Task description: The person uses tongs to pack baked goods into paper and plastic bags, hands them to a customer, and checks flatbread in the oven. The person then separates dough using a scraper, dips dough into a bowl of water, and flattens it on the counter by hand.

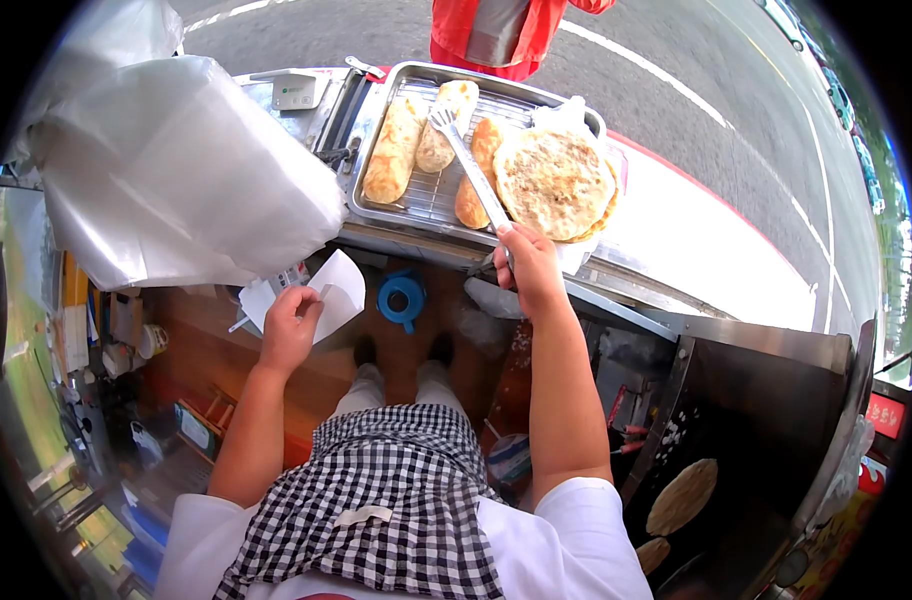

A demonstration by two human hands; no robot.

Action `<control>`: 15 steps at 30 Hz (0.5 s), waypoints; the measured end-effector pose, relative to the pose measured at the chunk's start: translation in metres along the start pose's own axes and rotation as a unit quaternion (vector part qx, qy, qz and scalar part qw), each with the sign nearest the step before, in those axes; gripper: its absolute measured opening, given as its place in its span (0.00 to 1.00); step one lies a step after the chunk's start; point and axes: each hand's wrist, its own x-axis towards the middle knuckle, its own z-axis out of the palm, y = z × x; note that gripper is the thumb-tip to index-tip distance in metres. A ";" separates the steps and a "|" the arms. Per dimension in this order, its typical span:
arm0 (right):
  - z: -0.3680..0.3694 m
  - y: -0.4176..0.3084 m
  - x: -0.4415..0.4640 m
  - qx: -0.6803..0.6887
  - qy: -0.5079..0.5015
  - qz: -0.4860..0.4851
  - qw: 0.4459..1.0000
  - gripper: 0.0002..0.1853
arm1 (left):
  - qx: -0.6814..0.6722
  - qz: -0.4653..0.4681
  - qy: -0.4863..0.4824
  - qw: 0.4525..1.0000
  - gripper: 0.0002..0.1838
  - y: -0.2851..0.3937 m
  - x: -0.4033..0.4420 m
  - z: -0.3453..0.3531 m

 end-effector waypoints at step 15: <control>0.023 -0.016 0.028 0.008 0.018 0.004 1.000 0.11 | -0.042 -0.024 0.015 0.999 0.05 0.020 0.025 0.018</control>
